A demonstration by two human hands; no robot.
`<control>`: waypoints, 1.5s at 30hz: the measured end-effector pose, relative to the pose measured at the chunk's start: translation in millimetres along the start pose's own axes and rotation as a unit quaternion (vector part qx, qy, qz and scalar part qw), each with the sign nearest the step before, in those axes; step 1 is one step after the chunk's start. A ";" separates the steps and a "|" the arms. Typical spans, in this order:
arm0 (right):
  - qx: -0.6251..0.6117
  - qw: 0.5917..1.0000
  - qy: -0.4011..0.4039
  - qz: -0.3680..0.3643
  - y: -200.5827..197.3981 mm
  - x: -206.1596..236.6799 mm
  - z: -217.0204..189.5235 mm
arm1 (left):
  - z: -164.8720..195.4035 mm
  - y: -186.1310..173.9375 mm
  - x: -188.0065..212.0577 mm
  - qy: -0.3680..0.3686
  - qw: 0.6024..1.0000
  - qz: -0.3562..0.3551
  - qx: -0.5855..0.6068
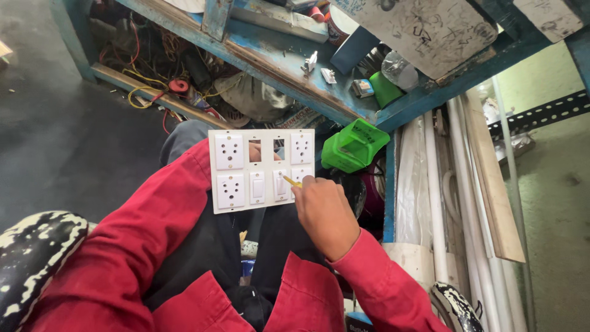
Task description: The person sits on a chair with a white electrical switch and socket plate resting on their lap and uses a screwdriver to unscrew screws from the plate and its sockets. They reposition the plate on their lap and continue unscrewing different screws, at one point reaching to the shelf behind them before resuming work on the plate.
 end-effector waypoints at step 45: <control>0.006 0.992 0.123 -0.001 -0.9 3.1 -11.6 | -14.6 -6.6 -1.5 -0.159 0.975 0.155 -0.004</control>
Point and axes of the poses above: each hand's wrist, its own x-axis away from the middle knuckle, its own y-axis out of the palm, z = x × y, the point moved 3 cm from there along -x, towards the middle knuckle, and after that the axes turned 1 degree about z, right-handed, at the moved point
